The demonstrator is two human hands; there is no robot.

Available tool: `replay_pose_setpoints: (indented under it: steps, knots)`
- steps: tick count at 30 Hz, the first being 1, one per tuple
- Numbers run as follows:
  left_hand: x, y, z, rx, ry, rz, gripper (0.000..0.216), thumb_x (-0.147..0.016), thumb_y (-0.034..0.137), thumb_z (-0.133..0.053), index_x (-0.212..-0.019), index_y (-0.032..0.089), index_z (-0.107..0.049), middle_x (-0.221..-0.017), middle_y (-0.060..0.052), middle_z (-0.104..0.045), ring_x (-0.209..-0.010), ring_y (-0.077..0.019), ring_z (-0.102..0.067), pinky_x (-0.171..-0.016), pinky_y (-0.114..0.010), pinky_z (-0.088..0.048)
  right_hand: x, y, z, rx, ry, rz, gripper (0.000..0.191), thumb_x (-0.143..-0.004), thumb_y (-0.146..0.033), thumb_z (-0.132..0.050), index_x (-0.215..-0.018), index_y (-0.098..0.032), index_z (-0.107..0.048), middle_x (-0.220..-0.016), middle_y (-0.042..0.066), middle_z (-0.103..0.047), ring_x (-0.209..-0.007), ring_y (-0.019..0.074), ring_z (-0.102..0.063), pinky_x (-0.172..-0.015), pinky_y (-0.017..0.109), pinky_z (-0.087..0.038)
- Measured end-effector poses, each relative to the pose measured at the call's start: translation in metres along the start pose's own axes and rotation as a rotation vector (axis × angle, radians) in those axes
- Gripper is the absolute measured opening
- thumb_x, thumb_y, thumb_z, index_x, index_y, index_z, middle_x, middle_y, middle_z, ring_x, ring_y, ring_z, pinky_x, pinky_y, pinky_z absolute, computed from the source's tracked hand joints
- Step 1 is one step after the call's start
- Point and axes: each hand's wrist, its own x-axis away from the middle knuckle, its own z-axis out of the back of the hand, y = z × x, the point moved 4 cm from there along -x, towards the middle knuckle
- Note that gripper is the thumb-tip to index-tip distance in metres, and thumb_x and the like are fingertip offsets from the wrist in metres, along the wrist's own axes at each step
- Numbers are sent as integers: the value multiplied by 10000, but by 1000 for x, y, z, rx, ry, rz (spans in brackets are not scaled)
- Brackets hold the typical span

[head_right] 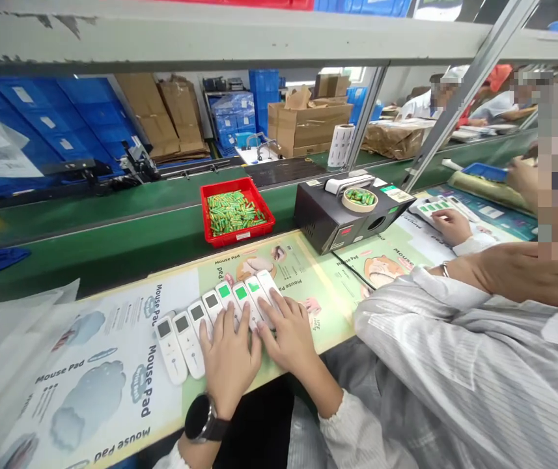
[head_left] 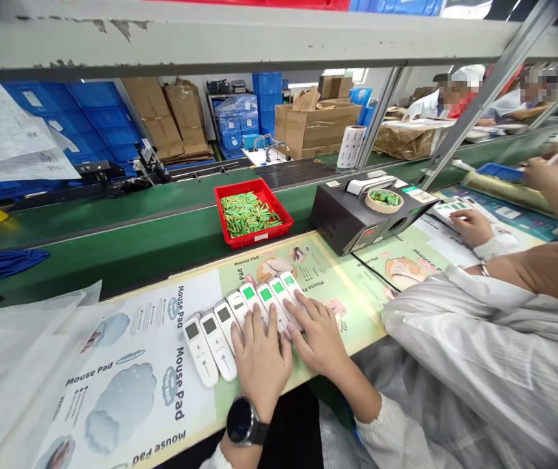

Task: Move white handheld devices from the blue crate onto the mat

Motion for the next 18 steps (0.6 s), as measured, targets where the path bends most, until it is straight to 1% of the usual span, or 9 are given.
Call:
replay_pose_setpoints:
  steps: [2, 4, 6, 8, 10, 12, 15, 16, 18]
  knots:
    - [-3, 2, 3, -6, 5, -6, 545, -966, 322, -465, -1498, 215, -519, -1520, -190, -529, -1414, -370, -466, -1212, -694, -218, -3, 0, 1, -14, 7, -4, 481, -1011, -423, -481, -1483, -348, -541, -1593, 29, -443, -1274, 320, -510, -1051, 520, -420]
    - [-3, 2, 4, 9, 1, -38, 557, -967, 341, -474, -1500, 183, -512, -1508, -203, -538, -1428, -359, -461, -1232, -665, -218, -3, -1, 2, -19, 8, 9, 488, -1009, -419, -486, -1487, -336, -539, -1597, 38, -439, -1276, 321, -513, -1057, 522, -420]
    - [-1, 1, 4, 43, -15, -64, 613, -961, 349, -488, -1540, 151, -449, -1519, -212, -524, -1444, -347, -449, -1230, -607, -284, 2, -3, 3, -9, 4, 21, 513, -1010, -421, -485, -1514, -326, -506, -1614, 45, -414, -1325, 340, -487, -1088, 548, -400]
    - [3, 1, 2, 96, -43, -79, 674, -958, 351, -494, -1584, 140, -360, -1554, -208, -486, -1464, -342, -423, -1201, -558, -360, 12, -1, 3, 7, 7, 13, 527, -1021, -427, -467, -1538, -324, -470, -1634, 41, -382, -1415, 365, -416, -1134, 589, -353]
    - [4, 7, -1, 161, -88, -106, 699, -964, 340, -488, -1611, 157, -296, -1595, -193, -435, -1495, -343, -377, -1185, -543, -390, 22, 5, 2, 11, 13, -14, 530, -1040, -423, -431, -1558, -314, -433, -1650, 40, -352, -1491, 366, -330, -1167, 615, -309]
    - [2, 20, -4, 233, -153, -162, 694, -968, 316, -478, -1617, 171, -280, -1623, -184, -394, -1524, -344, -326, -1188, -545, -389, 29, 14, 1, -6, 29, -54, 528, -1055, -413, -393, -1565, -282, -414, -1658, 65, -331, -1527, 355, -283, -1182, 623, -294]
    - [-3, 34, -2, 325, -233, -203, 676, -977, 312, -470, -1616, 192, -287, -1666, -191, -300, -1535, -353, -306, -1170, -552, -415, 34, 26, 1, -47, 114, -139, 524, -1059, -412, -375, -1545, -221, -428, -1658, 140, -311, -1540, 375, -257, -1180, 680, -260]
    - [-2, 33, 2, 343, -219, -190, 668, -979, 321, -472, -1613, 203, -295, -1683, -190, -253, -1537, -357, -300, -1168, -558, -417, 35, 27, 3, -59, 171, -165, 518, -1056, -409, -382, -1532, -210, -436, -1657, 157, -305, -1539, 386, -254, -1175, 704, -245]
    - [6, 19, 16, 342, -112, -110, 637, -980, 331, -486, -1592, 231, -340, -1702, -169, -189, -1546, -357, -272, -1184, -576, -397, 36, 18, 8, -95, 299, -174, 494, -1043, -380, -418, -1506, -210, -450, -1646, 166, -326, -1530, 389, -275, -1168, 710, -253]
